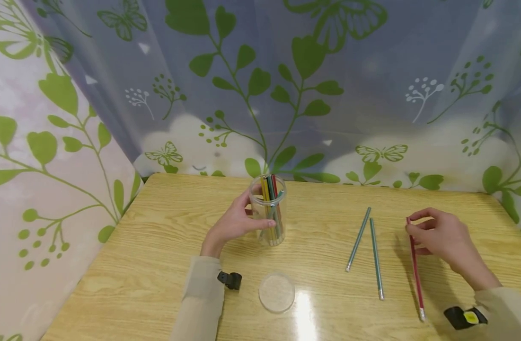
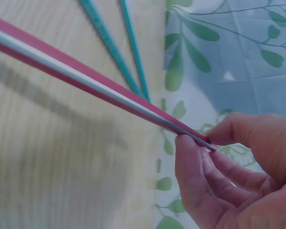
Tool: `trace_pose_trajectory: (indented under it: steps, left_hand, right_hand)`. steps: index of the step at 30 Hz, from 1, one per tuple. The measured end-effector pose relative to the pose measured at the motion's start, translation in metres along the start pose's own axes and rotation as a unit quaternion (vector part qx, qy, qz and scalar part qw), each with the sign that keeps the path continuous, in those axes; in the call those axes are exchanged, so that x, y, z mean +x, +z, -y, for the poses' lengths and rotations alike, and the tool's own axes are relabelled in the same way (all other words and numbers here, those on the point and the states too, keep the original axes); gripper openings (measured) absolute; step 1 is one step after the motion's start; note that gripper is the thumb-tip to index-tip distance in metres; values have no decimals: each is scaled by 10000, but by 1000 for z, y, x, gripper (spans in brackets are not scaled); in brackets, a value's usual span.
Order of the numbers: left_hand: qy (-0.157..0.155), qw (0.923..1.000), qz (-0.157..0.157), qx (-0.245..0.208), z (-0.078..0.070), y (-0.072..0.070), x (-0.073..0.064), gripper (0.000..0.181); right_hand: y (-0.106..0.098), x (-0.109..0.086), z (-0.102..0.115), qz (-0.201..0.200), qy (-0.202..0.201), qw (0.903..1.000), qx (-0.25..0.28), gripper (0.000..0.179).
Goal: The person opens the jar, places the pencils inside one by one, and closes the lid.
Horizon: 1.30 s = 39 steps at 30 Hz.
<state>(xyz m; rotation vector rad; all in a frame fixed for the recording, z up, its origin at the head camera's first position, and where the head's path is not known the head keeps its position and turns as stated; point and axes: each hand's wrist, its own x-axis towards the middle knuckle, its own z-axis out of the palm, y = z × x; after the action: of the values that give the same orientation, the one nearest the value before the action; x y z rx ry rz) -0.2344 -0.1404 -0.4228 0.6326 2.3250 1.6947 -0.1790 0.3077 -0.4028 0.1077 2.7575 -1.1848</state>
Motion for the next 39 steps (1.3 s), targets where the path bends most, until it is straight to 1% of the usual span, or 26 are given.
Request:
trace_pose_trajectory:
  steps: [4,7,9,13,15,17,18,21,22,24,28,30,34,38,39]
  left_hand:
    - [5,10000,-8,-2,0,-1,-1,91]
    - [-28,10000,-9,-10,0,-1,-1,91]
    - [-60,10000,-2,-13,0,-1,-1,91]
    - [-81,10000,20,-21,0,0,0,91]
    - [-77,10000,20,-18,0,0,0,91]
    - [-67,10000,14,-13,1,1,0,92]
    - [-63,10000,7,1,1,1,0,92]
    - [-55,10000,-14,10,2,1,0,92]
    - [-49,10000,-20,16,2,1,-1,93]
    - [-45,10000,-17,18,2,1,-1,93]
    - [-118,9999,25,3,1,2,0,93]
    - [-189,9998,32,-18,1,2,1,93]
    - [-263,9996,7,-59,1,2,0,96]
    - [-181,9998,4,-44,2,2,-1,96]
    - [-180,9998,-1,-38,2,1,-1,96]
  right_hand:
    - [-7,-4,8,-334,-106,9990,290,47]
    - [-11,-6,13,-582,-182,9964,592,45]
    - [-12,-7,17,-742,-214,9937,813,39]
    - [-15,-8,23,-1066,-253,9858,1275,18]
    - [-17,-9,26,-1191,-279,9799,1574,16]
    - [-19,-10,28,-1278,-346,9696,2056,18]
    - [-20,-11,30,-1311,-380,9629,2327,19]
    - [-23,-14,33,-1413,-529,9371,3149,21]
    - [-23,-14,35,-1466,-569,9294,3340,21]
    - [-24,-16,37,-1610,-639,9181,3565,21]
    - [-25,-18,44,-1919,-649,9055,3729,22]
    - [-26,-18,48,-1983,-678,8956,3925,22]
    - [-26,-19,55,-1869,-942,8718,4430,22]
    - [-26,-18,62,-1694,-1242,8505,4821,23]
    - [-25,-17,64,-1655,-1304,8429,4950,22]
